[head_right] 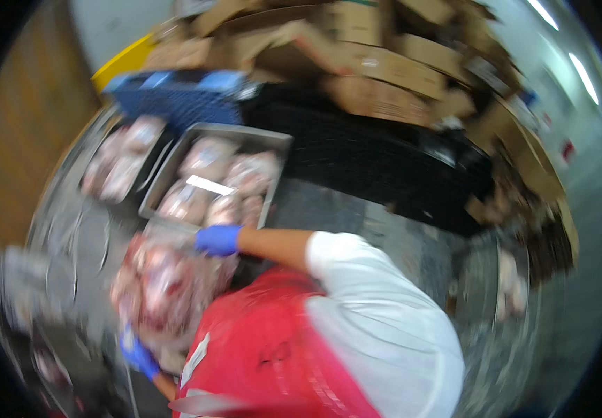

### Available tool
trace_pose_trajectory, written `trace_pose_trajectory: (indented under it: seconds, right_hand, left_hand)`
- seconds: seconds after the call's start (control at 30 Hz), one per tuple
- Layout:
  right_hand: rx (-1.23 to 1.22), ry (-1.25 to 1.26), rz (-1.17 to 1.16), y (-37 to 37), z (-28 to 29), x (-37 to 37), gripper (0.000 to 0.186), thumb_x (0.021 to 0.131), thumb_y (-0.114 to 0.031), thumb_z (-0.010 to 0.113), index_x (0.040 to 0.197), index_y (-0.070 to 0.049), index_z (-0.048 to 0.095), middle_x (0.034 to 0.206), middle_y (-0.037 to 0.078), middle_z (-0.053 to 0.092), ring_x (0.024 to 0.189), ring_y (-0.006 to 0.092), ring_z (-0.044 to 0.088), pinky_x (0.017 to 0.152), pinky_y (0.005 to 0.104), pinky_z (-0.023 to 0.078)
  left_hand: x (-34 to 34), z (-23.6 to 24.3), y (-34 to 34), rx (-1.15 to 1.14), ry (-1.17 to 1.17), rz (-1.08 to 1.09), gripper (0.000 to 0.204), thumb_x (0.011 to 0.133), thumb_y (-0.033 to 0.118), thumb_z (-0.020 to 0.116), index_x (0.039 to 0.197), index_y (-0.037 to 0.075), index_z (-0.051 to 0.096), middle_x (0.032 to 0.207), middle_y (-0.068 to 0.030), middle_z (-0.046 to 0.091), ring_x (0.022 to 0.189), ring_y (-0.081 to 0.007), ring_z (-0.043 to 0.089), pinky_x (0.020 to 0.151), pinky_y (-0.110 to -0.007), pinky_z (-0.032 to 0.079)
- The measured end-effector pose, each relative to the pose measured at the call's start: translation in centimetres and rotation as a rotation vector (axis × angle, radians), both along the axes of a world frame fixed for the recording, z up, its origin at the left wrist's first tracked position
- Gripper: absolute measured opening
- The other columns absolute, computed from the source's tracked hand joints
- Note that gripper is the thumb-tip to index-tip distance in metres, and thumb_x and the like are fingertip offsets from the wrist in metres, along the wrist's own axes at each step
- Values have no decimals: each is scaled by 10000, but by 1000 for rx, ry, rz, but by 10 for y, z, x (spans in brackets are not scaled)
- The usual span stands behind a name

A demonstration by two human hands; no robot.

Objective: The person removes a large vacuum-sealed package of raw meat from a metal bin, places it on the work surface, and uses a knife to cut open the plastic wrap. The person then pulls the meat out of the packaging and places it into a metal bin.

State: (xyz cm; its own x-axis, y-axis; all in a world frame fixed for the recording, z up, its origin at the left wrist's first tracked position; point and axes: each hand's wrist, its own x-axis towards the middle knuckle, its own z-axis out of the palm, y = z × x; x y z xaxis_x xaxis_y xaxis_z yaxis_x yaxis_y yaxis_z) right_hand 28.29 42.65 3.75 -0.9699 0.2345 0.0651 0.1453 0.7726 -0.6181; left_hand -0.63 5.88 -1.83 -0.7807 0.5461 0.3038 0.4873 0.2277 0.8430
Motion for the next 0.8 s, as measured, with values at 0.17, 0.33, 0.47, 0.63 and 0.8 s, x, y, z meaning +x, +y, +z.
trace_pose_trajectory:
  seconds: [0.17,0.33,0.47,0.63,0.8]
  right_hand:
    - [145,-140,-3,-7,-3,0,168,828,-110,589,964,-50,666,1018,204,653,937,378,655,822,457,523]
    - [83,-39,4,-3,-9,2,107,836,-84,591,928,-43,627,920,199,633,875,416,628,766,455,508]
    - [33,-8,-41,-9,-7,9,90,821,-57,594,900,-23,622,886,205,634,853,410,629,762,436,512]
    - [14,-17,-23,-3,-6,0,83,809,-58,597,878,-20,625,856,207,634,836,401,636,757,431,511]
    - [-7,-106,-45,-5,-12,3,79,791,-62,599,845,-9,622,836,203,637,801,379,639,727,418,506]
  left_hand:
    - [-26,-29,-17,239,-368,271,83,923,95,621,877,53,677,799,1,615,719,-120,533,658,-294,455]
    - [-22,-38,-25,144,-204,371,394,812,184,808,1127,-4,665,852,-26,670,805,-163,617,753,-338,509]
    - [10,64,23,-570,-58,66,384,831,315,744,1123,77,673,1051,-157,696,960,-326,668,822,-423,529]
    - [0,31,37,-652,413,90,219,829,255,642,976,94,663,1022,-163,673,944,-355,645,782,-484,524]
    - [13,18,46,-354,290,205,203,816,270,680,879,79,655,891,-171,669,824,-370,641,726,-469,518]
